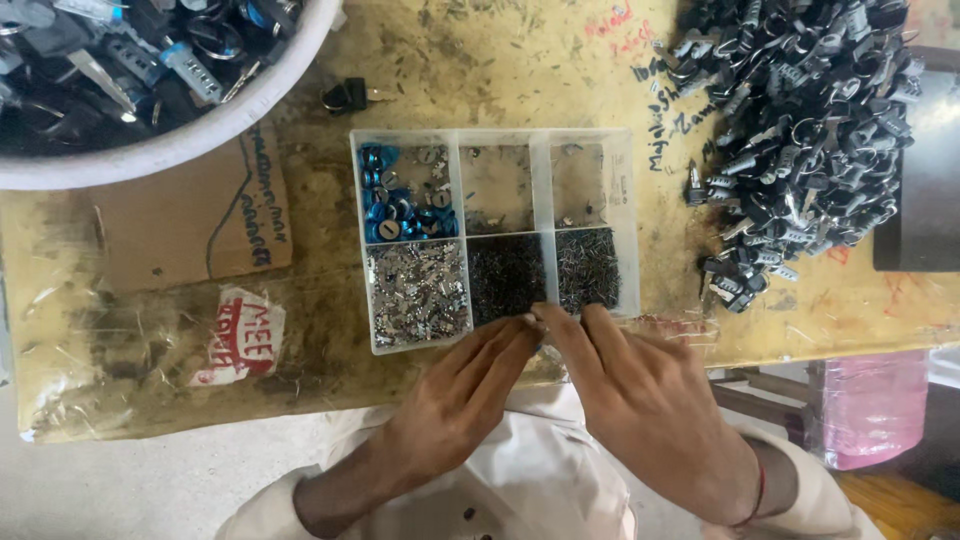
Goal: The person repeatedly assembles small key components by hand. They pick a blue plastic cap, a metal pin, and a metal key blank, then fit them together and place the assembled unit on the table. This cycle repeats throughout the clip.
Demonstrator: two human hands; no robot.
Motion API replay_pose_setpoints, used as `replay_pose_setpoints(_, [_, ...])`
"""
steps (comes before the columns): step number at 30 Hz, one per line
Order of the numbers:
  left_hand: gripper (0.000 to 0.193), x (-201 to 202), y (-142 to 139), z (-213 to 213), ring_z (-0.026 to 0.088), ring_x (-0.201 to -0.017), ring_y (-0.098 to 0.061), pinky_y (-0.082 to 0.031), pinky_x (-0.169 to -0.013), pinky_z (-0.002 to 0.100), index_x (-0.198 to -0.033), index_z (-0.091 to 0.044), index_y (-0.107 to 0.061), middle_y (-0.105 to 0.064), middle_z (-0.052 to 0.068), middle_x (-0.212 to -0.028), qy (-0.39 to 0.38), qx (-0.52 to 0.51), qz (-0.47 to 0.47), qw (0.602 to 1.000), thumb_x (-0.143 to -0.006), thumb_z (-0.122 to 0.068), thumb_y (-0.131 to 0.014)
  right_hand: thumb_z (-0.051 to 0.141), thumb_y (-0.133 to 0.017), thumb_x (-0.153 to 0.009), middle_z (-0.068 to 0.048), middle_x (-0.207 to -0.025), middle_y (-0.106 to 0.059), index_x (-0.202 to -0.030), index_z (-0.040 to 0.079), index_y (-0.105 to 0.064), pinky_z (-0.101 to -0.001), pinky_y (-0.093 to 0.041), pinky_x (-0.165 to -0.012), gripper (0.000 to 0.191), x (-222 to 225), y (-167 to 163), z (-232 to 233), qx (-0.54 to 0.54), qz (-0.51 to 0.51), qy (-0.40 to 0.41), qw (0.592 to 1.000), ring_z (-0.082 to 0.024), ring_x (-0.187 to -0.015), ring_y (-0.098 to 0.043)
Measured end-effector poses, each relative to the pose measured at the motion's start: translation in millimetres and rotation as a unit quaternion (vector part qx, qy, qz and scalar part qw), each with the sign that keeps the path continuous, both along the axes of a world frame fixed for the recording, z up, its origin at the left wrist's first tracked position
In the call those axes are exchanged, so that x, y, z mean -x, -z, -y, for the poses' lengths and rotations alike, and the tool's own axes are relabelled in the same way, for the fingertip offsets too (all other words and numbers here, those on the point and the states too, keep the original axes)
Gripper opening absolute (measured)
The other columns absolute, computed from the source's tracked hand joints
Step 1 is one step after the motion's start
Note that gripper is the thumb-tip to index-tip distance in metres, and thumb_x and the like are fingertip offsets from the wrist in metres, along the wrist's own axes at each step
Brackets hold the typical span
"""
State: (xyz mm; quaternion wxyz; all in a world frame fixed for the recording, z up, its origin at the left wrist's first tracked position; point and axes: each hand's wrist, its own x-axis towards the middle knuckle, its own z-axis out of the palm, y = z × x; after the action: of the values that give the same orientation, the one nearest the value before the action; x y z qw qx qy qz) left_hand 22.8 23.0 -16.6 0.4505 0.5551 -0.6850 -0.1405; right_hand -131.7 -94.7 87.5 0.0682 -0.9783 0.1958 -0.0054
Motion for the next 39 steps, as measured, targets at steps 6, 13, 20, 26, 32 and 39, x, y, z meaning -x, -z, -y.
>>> replay_pose_setpoints(6, [0.050, 6.4, -9.9, 3.8, 0.042, -0.118, -0.067, -0.061, -0.097, 0.047, -0.128, 0.016, -0.054, -0.064, 0.029, -0.125, 0.007, 0.008, -0.021, 1.000, -0.079, 0.012, -0.065, -0.003, -0.061, -0.074, -0.016, -0.094, -0.062, -0.143, -0.009, -0.044, -0.0385, -0.053, -0.055, 0.071, 4.4, 9.0, -6.8, -0.042, -0.012, 0.010, 0.999, -0.026, -0.061, -0.064])
replay_pose_setpoints(13, [0.045, 15.1, -10.6, 11.3, 0.037, -0.113, -0.069, -0.060, -0.095, 0.045, -0.128, 0.001, -0.047, -0.067, 0.022, -0.121, 0.017, -0.004, -0.145, 0.989, -0.091, 0.014, -0.069, -0.012, -0.058, -0.078, -0.023, -0.112, -0.065, -0.153, -0.009, -0.032, -0.0407, -0.053, -0.063, 0.079, 21.4, 39.1, -8.3, -0.165, 0.089, 0.075, 0.979, -0.032, -0.072, -0.065])
replay_pose_setpoints(20, [0.064, -11.6, -33.2, 1.6, 0.027, -0.107, -0.072, -0.062, -0.094, 0.041, -0.154, -0.004, -0.030, -0.068, 0.020, -0.124, 0.155, -0.137, -0.415, 0.886, -0.100, -0.017, -0.061, 0.003, -0.066, -0.090, -0.018, -0.111, -0.069, -0.150, -0.003, -0.044, -0.0425, -0.057, -0.079, 0.064, 39.3, -3.2, 42.4, -0.385, 0.046, -0.206, 0.898, -0.031, -0.095, -0.069])
replay_pose_setpoints(26, [0.063, -24.4, -27.8, -13.3, 0.019, -0.091, -0.070, -0.062, -0.084, 0.031, -0.159, -0.006, -0.021, -0.070, 0.017, -0.110, 0.118, -0.166, -0.602, 0.772, -0.108, -0.036, -0.045, 0.032, -0.042, -0.119, -0.024, -0.136, -0.051, -0.156, 0.003, -0.021, -0.0398, -0.053, -0.089, 0.051, 21.6, 17.7, 92.6, -0.295, 0.351, 0.167, 0.873, -0.026, -0.104, -0.061])
replay_pose_setpoints(32, [0.027, -48.0, -28.8, -25.0, 0.019, -0.066, -0.065, -0.054, -0.052, 0.034, -0.121, -0.010, -0.069, -0.075, 0.012, -0.083, -0.166, -0.365, -0.277, 0.873, -0.096, -0.019, -0.066, 0.043, -0.043, -0.106, -0.013, -0.125, -0.061, -0.154, 0.013, -0.032, -0.0398, -0.054, -0.091, 0.058, -14.1, 30.2, 60.4, -0.307, 0.177, 0.038, 0.934, -0.021, -0.103, -0.065])
replay_pose_setpoints(39, [0.009, -51.9, -20.1, -7.9, 0.024, -0.068, -0.074, -0.059, -0.057, 0.038, -0.099, -0.012, -0.066, -0.077, 0.003, -0.092, -0.189, -0.317, 0.068, 0.927, -0.094, -0.019, -0.066, 0.020, -0.070, -0.090, -0.008, -0.092, -0.067, -0.100, 0.010, -0.070, -0.0423, -0.054, -0.065, 0.014, -25.3, 47.0, 42.9, -0.183, 0.034, -0.063, 0.981, -0.029, -0.079, -0.069])
